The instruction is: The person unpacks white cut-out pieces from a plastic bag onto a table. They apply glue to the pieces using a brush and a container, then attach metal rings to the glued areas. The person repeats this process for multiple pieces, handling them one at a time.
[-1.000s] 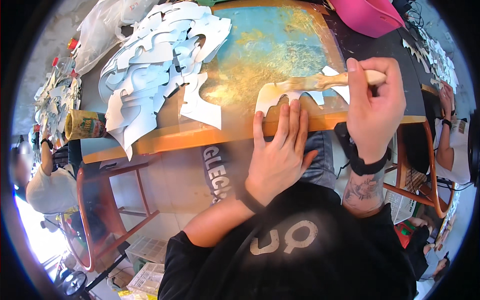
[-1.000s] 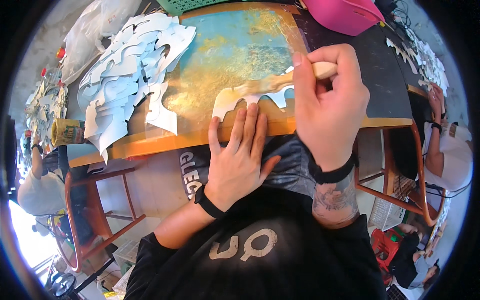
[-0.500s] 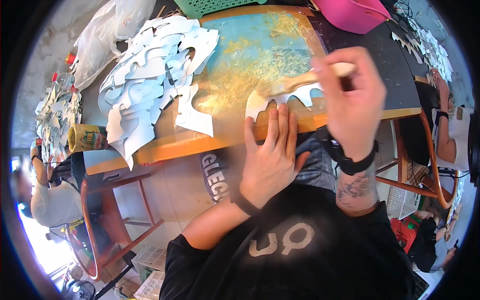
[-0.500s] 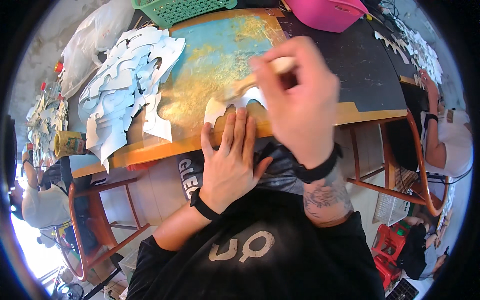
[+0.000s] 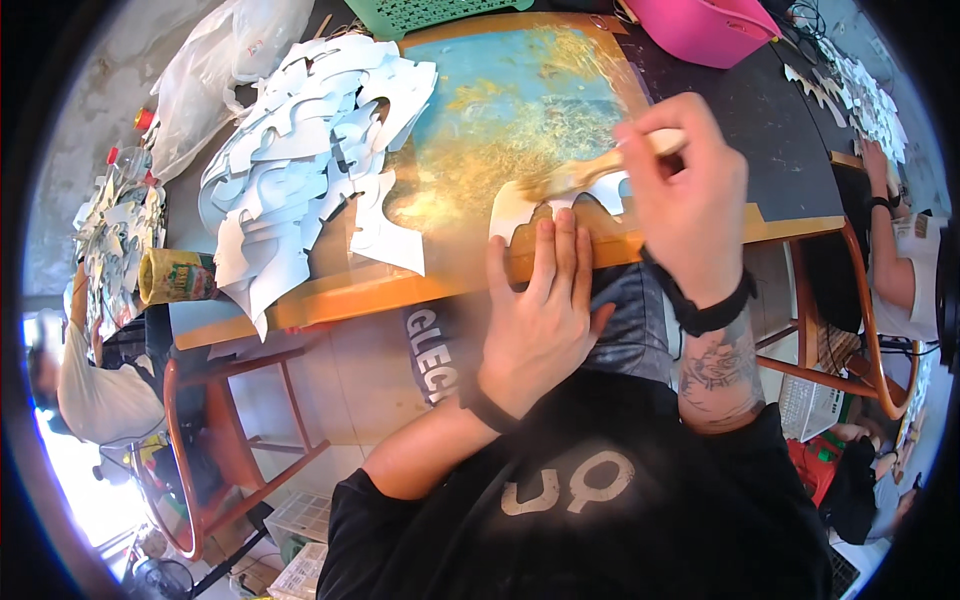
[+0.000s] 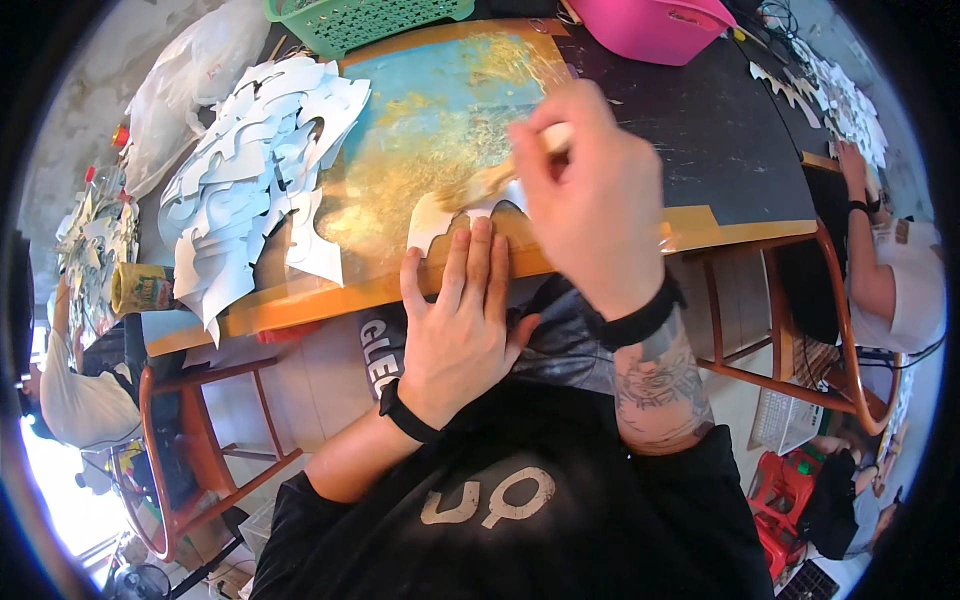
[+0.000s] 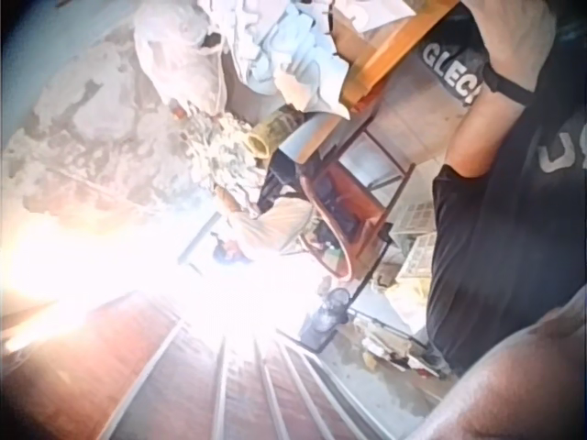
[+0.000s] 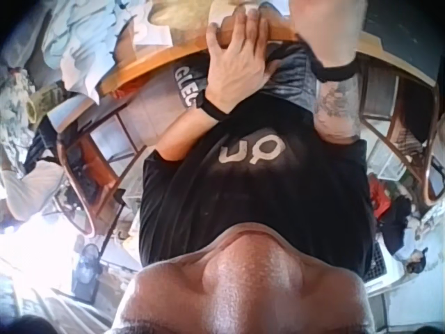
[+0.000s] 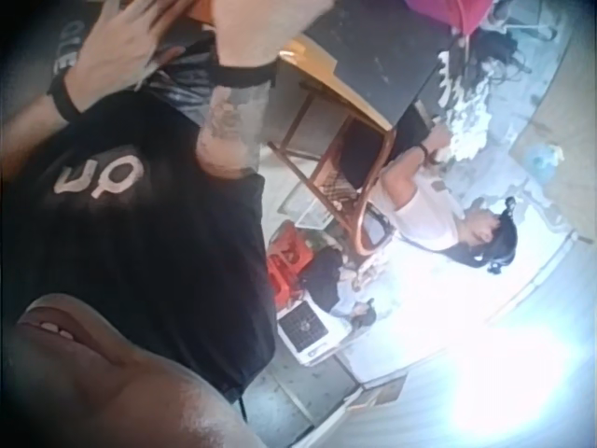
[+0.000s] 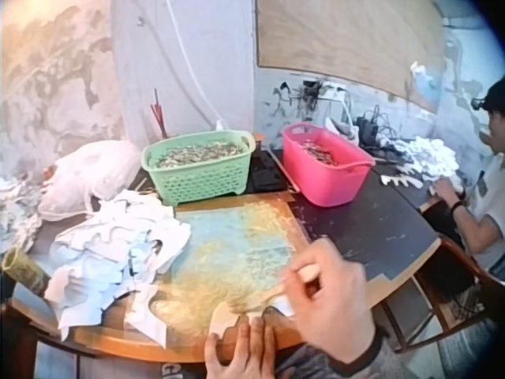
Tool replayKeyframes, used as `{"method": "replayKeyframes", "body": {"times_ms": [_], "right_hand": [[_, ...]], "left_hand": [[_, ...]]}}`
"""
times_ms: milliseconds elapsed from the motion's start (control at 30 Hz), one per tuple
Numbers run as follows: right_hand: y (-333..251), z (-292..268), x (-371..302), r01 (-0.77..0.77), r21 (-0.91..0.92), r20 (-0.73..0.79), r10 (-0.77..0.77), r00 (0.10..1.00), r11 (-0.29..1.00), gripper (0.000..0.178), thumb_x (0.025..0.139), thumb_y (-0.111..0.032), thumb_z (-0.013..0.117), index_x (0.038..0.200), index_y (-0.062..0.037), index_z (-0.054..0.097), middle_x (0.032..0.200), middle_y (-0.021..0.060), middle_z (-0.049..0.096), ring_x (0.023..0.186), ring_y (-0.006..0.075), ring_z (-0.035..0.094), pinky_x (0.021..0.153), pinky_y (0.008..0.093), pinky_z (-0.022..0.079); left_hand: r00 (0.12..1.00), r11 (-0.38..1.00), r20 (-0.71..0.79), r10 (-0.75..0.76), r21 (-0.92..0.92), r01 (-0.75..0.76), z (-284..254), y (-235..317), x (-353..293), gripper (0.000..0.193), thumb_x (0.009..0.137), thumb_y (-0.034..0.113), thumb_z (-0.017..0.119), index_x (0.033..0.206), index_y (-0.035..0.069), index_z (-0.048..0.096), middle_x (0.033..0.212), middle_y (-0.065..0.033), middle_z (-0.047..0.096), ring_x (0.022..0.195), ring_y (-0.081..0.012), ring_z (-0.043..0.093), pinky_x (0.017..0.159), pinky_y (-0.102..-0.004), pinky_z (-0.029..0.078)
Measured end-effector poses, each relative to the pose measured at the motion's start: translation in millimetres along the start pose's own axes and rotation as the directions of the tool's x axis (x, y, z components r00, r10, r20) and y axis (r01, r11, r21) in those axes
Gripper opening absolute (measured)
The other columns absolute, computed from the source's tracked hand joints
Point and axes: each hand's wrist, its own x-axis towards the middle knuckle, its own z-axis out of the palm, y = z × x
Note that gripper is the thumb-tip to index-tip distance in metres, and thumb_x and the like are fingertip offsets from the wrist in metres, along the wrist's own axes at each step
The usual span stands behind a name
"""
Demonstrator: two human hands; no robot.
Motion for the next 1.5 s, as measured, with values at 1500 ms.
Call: {"method": "replayKeyframes", "body": {"times_ms": [1500], "right_hand": [[6,-20,0,0.176,-0.002,-0.135,-0.175,0.975,0.984,0.016,0.097,-0.010,0.072,0.095,-0.0048,0.057,0.071,0.0068,0.062,0.059,0.0141,0.063,0.054,0.0302,0.047]], "left_hand": [[1.000,0.992,-0.011,0.027,0.122,-0.025,4,3,1,0.085,0.082,0.052,0.072,0.146,-0.001,0.053,0.151,-0.0185,0.048,0.141,-0.0301,0.045,0.113,-0.0682,0.027]]}}
